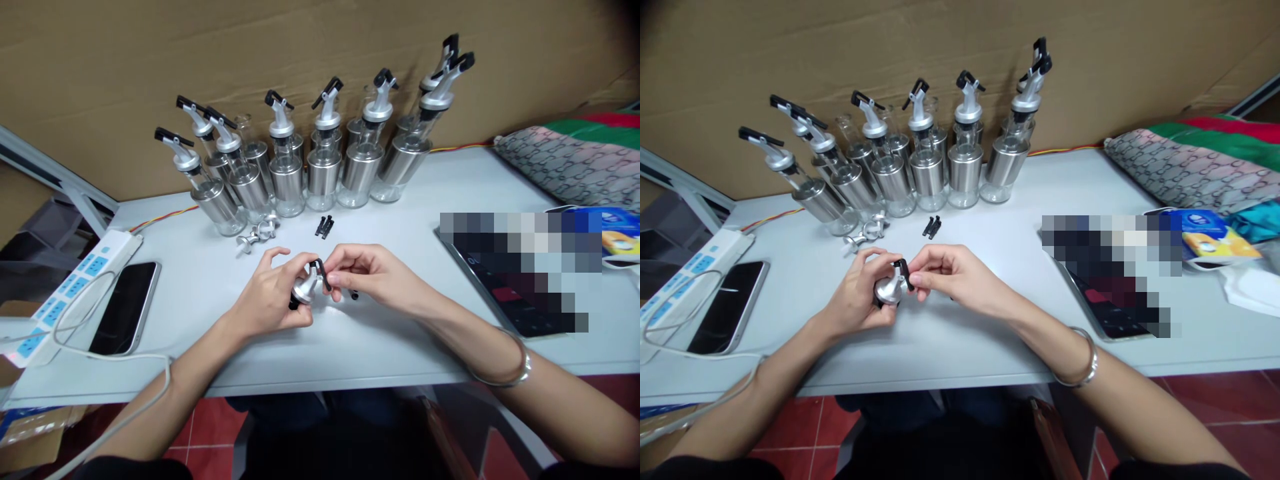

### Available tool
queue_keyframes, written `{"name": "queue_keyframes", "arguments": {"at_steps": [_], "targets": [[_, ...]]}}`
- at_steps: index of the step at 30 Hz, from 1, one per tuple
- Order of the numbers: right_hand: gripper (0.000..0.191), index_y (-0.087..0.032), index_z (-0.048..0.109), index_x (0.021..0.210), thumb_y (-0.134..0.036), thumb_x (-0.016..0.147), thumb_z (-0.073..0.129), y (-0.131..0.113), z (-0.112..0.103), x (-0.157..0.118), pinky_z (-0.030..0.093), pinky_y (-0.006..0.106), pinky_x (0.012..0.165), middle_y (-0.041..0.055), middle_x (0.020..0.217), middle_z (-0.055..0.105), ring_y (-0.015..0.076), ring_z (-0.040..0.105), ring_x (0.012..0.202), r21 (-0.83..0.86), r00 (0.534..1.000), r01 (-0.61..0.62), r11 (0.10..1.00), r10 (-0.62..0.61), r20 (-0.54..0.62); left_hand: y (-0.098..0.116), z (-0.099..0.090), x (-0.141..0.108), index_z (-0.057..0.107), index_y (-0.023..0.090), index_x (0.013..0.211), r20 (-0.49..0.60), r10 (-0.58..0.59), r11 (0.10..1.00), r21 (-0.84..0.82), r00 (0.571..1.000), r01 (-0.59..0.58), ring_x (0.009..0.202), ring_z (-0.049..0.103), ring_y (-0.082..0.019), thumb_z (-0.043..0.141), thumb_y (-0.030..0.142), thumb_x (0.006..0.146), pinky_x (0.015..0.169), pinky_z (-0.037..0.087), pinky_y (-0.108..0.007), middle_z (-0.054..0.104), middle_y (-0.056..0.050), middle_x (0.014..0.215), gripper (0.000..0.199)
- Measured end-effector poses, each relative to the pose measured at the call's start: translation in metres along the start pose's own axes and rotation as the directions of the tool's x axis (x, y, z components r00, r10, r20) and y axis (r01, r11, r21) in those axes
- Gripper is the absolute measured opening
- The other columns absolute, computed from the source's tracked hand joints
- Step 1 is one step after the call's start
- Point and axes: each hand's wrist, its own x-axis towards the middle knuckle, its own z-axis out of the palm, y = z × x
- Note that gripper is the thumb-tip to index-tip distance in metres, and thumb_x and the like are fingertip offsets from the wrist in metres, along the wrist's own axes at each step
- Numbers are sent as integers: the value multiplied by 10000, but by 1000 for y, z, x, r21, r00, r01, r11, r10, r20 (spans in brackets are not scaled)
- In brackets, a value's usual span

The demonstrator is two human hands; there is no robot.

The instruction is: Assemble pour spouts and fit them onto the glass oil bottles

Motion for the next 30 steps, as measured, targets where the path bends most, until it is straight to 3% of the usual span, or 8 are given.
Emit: {"name": "queue_keyframes", "arguments": {"at_steps": [7,14,30], "targets": [[252,-154,586,758,-362,730,727,1,2,1,425,218,569,-32,577,642,84,583,550,-5,1000,-6,1000,6,-18,-2,1,0,308,155,1250,-1,14,1000,3,1000,-14,688,594,-172,415,175,698,832,456,-397,633,3,749,562],[241,-148,567,753,-350,764,699,2,3,0,433,215,587,-22,611,648,79,589,568,4,1000,16,1000,-16,-4,-2,-1,1,302,161,1242,29,12,1000,2,1000,-12,666,578,-164,421,178,683,862,438,-408,625,19,746,572],[194,-156,571,731,-273,733,726,6,4,0,430,219,540,-28,603,644,80,576,513,94,999,33,995,-37,38,6,4,-1,251,181,1310,-31,-5,983,-182,1000,0,611,539,-143,441,166,717,830,459,-410,553,26,728,623]]}}
